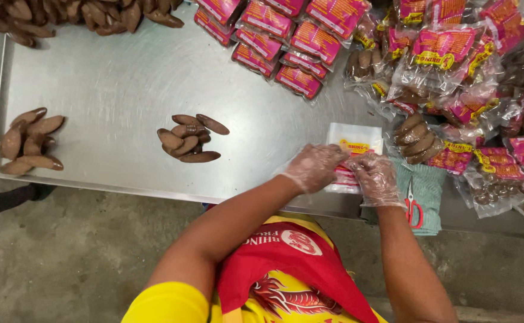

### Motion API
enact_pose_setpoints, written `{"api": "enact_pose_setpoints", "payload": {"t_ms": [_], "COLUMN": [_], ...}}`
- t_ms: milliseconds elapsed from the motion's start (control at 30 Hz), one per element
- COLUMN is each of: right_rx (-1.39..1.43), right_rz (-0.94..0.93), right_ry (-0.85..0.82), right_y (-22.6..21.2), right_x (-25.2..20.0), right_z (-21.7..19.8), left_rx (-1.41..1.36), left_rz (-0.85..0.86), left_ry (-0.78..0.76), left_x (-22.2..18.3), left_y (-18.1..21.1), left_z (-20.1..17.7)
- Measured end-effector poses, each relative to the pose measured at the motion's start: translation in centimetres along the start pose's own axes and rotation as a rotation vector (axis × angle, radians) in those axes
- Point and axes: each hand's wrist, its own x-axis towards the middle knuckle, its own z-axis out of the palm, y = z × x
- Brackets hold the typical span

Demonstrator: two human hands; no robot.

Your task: The person places brown elongated food items into clear plastic bags on a stainless steel table. They seal each bag and stack the finished packages to the right. A coworker assists by moving loose items on the table.

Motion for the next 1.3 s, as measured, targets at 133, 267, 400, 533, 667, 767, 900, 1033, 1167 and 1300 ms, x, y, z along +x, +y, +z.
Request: {"api": "enact_pose_setpoints", "payload": {"t_ms": [133, 267, 400, 533, 667, 767, 900, 1033, 1167, 1300], "right_rx": [-0.110, 0.049, -0.164, 0.639, 1.776, 1.763, 1.399, 0.705, 0.839, 0.437], "right_rz": [-0.149, 0.215, 0.017, 0.247, 0.400, 0.503, 0.341, 0.139, -0.034, 0.194], "right_ry": [0.408, 0.345, 0.148, 0.083, 0.021, 0.118, 0.318, 0.145, -0.082, -0.116], "right_y": [-0.1, 1.1, -1.5, -3.6, -6.7, -8.9, -9.7, -14.7, -22.2, -24.1], "right_x": [-1.0, -3.2, -4.1, -2.8, -0.3, 0.8, 2.2, 3.7, 4.2, 5.7], "right_z": [0.7, 3.5, 4.2, 3.1, 4.9, 7.9, 12.8, 12.7, 11.7, 12.7], "left_rx": [-0.009, -0.455, -1.602, -1.235, -1.518, -1.713, -1.083, -0.640, -0.542, -1.121], "left_rz": [-0.252, -0.352, -0.260, -0.377, -0.664, -0.809, -1.019, -0.724, -0.526, -0.526], "left_ry": [-0.372, -0.141, 0.100, 0.056, 0.147, 0.242, 0.224, 0.409, 0.400, 0.370], "left_x": [3.4, 4.0, 4.4, 1.6, -2.7, -5.6, -9.2, -11.5, -12.5, -14.1], "left_y": [-2.0, -7.2, -8.8, -8.6, -7.2, -7.5, -9.0, -8.8, -8.6, -11.9], "left_z": [7.0, 15.2, 18.1, 11.9, 2.9, -0.9, -5.7, -10.4, -13.0, -14.3]}}
